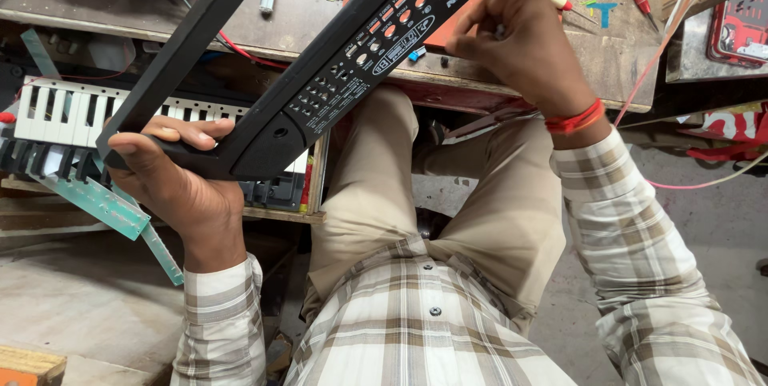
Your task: The person removes small colored buttons from a keyboard chassis using a red-handled tool, then removes the keybed assembly. They inspect the chassis and reinsert the keybed into the housing, aligning it with the internal structure.
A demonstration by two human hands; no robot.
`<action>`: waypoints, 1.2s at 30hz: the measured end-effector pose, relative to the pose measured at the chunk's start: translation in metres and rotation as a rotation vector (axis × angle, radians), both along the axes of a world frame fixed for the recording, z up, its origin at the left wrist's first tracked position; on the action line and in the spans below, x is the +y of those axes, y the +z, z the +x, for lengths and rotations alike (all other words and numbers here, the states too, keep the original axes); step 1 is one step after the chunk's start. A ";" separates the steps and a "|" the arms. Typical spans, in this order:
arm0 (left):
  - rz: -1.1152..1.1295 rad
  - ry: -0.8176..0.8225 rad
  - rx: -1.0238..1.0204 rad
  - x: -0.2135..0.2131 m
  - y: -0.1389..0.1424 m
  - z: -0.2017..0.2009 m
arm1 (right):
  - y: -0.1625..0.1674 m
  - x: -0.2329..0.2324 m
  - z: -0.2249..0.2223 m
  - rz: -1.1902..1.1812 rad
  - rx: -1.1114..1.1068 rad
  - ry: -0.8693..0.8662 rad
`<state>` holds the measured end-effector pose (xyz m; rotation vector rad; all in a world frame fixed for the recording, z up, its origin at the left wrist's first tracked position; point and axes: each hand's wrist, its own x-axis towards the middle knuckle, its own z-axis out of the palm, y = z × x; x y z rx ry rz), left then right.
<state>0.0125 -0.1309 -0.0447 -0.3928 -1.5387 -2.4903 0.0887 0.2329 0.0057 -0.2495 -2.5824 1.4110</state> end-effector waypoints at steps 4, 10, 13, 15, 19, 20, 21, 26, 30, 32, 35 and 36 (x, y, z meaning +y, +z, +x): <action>0.045 0.013 -0.013 -0.001 -0.001 -0.001 | 0.001 -0.009 0.002 0.357 0.017 0.018; 0.027 0.026 -0.013 -0.002 -0.001 -0.003 | -0.001 -0.020 0.007 0.324 0.087 0.053; 0.015 0.038 -0.015 -0.001 0.000 -0.005 | 0.000 -0.019 0.006 -0.111 0.050 -0.033; 0.008 0.046 -0.017 -0.002 0.002 -0.003 | 0.003 -0.015 0.004 -0.641 0.019 -0.061; 0.009 0.060 -0.042 -0.005 0.003 -0.002 | 0.003 -0.015 -0.007 -0.575 -0.018 0.045; -0.003 0.062 -0.048 -0.006 0.004 -0.002 | 0.001 -0.019 -0.009 -0.290 0.004 0.052; -0.009 0.064 -0.050 -0.007 0.004 -0.003 | 0.000 -0.022 -0.010 -0.005 0.027 0.058; -0.008 0.074 -0.056 -0.010 0.004 -0.004 | -0.007 -0.032 -0.009 0.462 0.201 0.109; -0.021 0.083 -0.064 -0.011 0.003 -0.005 | -0.013 -0.031 -0.008 0.531 0.343 0.163; -0.019 0.079 -0.060 -0.011 0.003 -0.006 | -0.016 -0.029 -0.007 0.538 0.336 0.155; -0.007 0.076 -0.059 -0.010 0.002 -0.006 | -0.019 -0.030 -0.007 0.571 0.342 0.136; -0.008 0.078 -0.059 -0.010 0.002 -0.005 | -0.019 -0.030 -0.007 0.586 0.348 0.129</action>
